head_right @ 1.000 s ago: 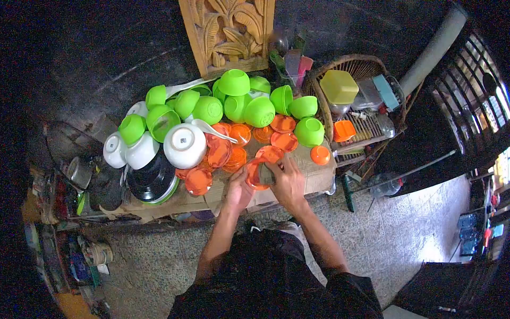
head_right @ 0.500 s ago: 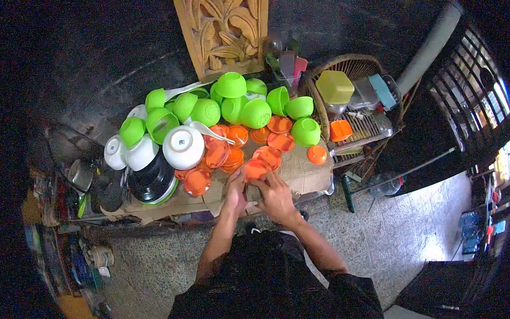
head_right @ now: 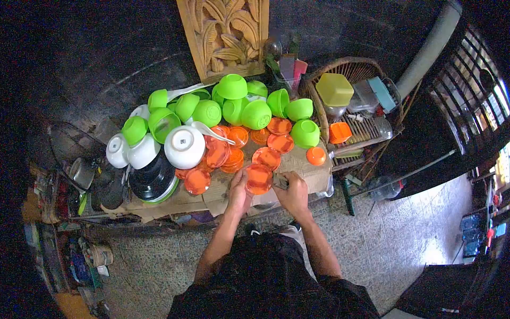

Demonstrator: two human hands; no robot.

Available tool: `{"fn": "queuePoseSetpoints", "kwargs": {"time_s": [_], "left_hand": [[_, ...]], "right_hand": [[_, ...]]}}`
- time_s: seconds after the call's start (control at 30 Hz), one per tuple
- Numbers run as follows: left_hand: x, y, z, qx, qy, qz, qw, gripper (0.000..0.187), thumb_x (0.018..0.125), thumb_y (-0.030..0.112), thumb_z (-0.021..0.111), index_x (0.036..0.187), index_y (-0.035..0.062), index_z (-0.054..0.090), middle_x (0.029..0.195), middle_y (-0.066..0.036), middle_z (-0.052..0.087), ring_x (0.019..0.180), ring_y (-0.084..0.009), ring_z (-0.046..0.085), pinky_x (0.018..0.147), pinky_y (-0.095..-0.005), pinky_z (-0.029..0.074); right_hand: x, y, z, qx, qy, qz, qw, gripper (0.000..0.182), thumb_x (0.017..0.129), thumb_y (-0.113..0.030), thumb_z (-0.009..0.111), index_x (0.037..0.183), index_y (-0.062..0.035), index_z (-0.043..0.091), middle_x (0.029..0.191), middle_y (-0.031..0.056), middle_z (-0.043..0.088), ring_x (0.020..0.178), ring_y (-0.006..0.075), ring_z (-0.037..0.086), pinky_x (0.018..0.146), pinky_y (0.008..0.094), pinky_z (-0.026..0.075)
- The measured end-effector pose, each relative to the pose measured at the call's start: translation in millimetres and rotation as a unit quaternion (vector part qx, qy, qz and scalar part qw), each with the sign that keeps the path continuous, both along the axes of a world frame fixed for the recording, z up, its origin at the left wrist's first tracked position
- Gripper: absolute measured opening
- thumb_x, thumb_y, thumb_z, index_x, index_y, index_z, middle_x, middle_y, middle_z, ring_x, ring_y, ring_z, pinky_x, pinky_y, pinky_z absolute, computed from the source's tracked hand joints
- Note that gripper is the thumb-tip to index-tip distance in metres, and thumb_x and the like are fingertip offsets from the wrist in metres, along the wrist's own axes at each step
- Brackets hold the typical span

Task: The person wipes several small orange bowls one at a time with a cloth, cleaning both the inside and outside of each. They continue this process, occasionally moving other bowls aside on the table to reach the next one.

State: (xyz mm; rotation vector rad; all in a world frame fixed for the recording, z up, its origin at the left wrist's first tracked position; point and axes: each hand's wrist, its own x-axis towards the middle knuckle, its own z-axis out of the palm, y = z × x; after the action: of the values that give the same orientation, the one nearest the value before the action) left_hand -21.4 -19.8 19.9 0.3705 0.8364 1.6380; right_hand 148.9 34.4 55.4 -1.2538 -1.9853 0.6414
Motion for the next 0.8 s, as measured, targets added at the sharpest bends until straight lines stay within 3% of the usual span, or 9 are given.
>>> {"fn": "queuePoseSetpoints", "kwargs": {"time_s": [0.13,0.2,0.23,0.3,0.33,0.4,0.53,0.6,0.8], "left_hand": [[3,4,-11,0.047,0.048,0.015,0.998,0.044,0.115,0.029,0.043,0.149,0.0010,0.048,0.139,-0.014,0.062,0.129,-0.0242,0.062,0.107,-0.0408,0.054],[-1,5,-14,0.014,0.284,0.042,0.958,0.041,0.113,0.023,0.052,0.148,0.0029,0.050,0.127,-0.009,0.063,0.117,-0.0197,0.065,0.094,-0.0333,0.059],[-2,6,-17,0.014,0.284,0.043,0.958,0.041,0.113,0.023,0.052,0.148,0.0029,0.050,0.127,-0.009,0.063,0.117,-0.0197,0.065,0.094,-0.0333,0.059],[-1,8,-16,0.041,0.426,0.123,0.895,0.038,0.103,0.011,0.065,0.140,0.0052,0.059,0.107,-0.008,0.061,0.094,-0.0183,0.062,0.082,-0.0341,0.052],[0,7,-12,0.042,0.425,0.124,0.896,0.038,0.103,0.011,0.065,0.140,0.0052,0.059,0.107,-0.008,0.061,0.094,-0.0183,0.062,0.082,-0.0341,0.052],[0,4,-2,0.019,0.569,0.144,0.810,0.045,0.093,0.000,0.070,0.136,0.0055,0.063,0.107,-0.012,0.060,0.094,-0.0235,0.062,0.082,-0.0365,0.051],[3,4,4,0.040,0.665,0.167,0.727,0.044,0.091,0.004,0.072,0.135,0.0035,0.064,0.114,-0.017,0.060,0.098,-0.0318,0.062,0.086,-0.0437,0.050],[4,3,13,0.021,0.717,0.159,0.678,0.043,0.091,0.009,0.074,0.132,0.0005,0.066,0.124,-0.019,0.060,0.112,-0.0361,0.062,0.095,-0.0460,0.051],[3,11,5,-0.006,0.741,0.139,0.657,0.044,0.091,0.018,0.076,0.130,-0.0003,0.066,0.127,-0.022,0.060,0.118,-0.0402,0.058,0.099,-0.0500,0.048]], "right_hand": [[5,16,4,-0.107,-0.032,-0.041,0.993,0.038,0.084,-0.031,0.083,0.103,0.0028,0.077,0.086,0.0250,0.074,0.082,0.0421,0.074,0.072,0.0461,0.058],[5,30,-1,-0.089,0.000,-0.074,0.993,0.042,0.083,-0.033,0.083,0.104,0.0028,0.078,0.084,0.0264,0.075,0.081,0.0418,0.076,0.070,0.0454,0.059],[3,33,4,-0.089,0.000,-0.073,0.993,0.042,0.083,-0.033,0.083,0.104,0.0028,0.078,0.084,0.0264,0.075,0.081,0.0418,0.076,0.070,0.0454,0.059],[2,36,17,-0.133,0.082,-0.073,0.985,0.044,0.084,-0.035,0.081,0.107,0.0027,0.078,0.090,0.0276,0.076,0.088,0.0412,0.076,0.076,0.0463,0.060],[1,37,18,-0.123,0.022,-0.120,0.985,0.047,0.084,-0.039,0.080,0.107,0.0017,0.079,0.092,0.0282,0.076,0.090,0.0420,0.076,0.081,0.0481,0.060],[-7,37,23,-0.129,-0.007,-0.140,0.982,0.047,0.084,-0.040,0.080,0.107,0.0012,0.079,0.093,0.0284,0.076,0.091,0.0423,0.076,0.083,0.0492,0.059],[-13,48,5,-0.148,-0.015,-0.148,0.978,0.051,0.083,-0.045,0.079,0.106,0.0002,0.079,0.094,0.0287,0.076,0.094,0.0429,0.075,0.084,0.0508,0.059],[-16,52,-2,-0.151,-0.032,-0.148,0.977,0.053,0.082,-0.047,0.079,0.104,0.0010,0.079,0.094,0.0288,0.076,0.094,0.0431,0.075,0.085,0.0513,0.059],[-25,53,15,-0.160,-0.105,-0.143,0.971,0.058,0.081,-0.052,0.078,0.099,0.0028,0.079,0.094,0.0303,0.075,0.093,0.0446,0.075,0.083,0.0525,0.059]]}}
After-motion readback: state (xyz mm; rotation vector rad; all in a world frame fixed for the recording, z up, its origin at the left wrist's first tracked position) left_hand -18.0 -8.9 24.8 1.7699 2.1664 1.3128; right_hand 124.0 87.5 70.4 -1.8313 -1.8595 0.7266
